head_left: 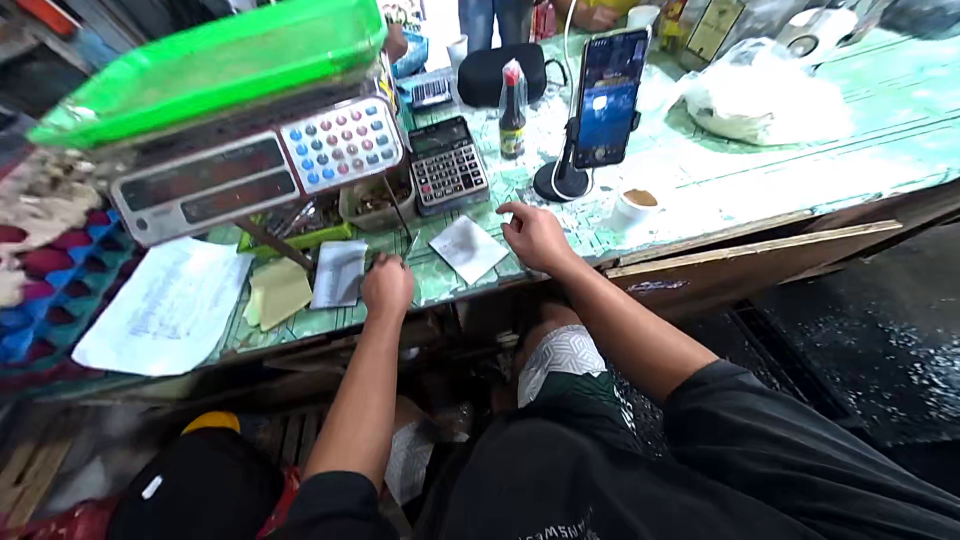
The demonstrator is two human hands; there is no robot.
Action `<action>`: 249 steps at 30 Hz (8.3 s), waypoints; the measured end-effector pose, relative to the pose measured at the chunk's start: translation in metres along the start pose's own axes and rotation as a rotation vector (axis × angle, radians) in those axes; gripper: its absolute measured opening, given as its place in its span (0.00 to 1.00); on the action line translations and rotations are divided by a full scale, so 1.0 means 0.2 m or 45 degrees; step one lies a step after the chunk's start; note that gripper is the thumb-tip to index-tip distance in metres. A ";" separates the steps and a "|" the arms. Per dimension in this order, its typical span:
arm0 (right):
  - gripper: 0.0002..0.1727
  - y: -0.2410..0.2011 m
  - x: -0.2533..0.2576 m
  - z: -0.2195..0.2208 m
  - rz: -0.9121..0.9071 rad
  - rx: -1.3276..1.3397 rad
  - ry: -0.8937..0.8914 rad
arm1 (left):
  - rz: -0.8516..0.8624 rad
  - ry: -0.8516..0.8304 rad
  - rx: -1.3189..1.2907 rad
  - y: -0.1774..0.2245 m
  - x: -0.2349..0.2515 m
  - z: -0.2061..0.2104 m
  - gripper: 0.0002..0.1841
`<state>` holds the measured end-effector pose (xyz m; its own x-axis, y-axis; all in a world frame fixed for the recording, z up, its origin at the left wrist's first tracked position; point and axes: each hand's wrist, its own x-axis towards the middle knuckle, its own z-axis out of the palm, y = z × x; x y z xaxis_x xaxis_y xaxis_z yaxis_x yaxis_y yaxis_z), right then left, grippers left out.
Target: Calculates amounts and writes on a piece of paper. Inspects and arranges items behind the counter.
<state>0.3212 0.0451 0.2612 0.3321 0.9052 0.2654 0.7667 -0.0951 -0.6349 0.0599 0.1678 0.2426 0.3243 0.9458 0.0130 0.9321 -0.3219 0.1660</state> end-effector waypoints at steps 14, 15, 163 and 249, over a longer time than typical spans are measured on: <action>0.17 -0.19 0.05 0.11 -0.472 -0.128 -0.125 | 0.457 0.112 -0.944 0.25 -0.22 -0.09 0.14; 0.22 -0.15 0.08 0.10 -0.469 -0.026 -0.119 | 0.429 0.142 -0.835 0.22 -0.17 -0.04 0.15; 0.21 0.12 0.03 0.13 0.106 0.775 0.070 | 0.272 0.041 -0.549 0.19 -0.05 -0.04 0.11; 0.51 0.15 1.04 0.14 0.633 0.532 1.101 | 0.268 1.025 -1.158 -0.30 -0.19 0.26 0.13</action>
<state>0.3982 0.2417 0.2776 0.9550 0.1897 0.2279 0.2453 -0.0739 -0.9666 -0.0002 0.1496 0.1816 -0.0376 0.7388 0.6729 0.3183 -0.6294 0.7089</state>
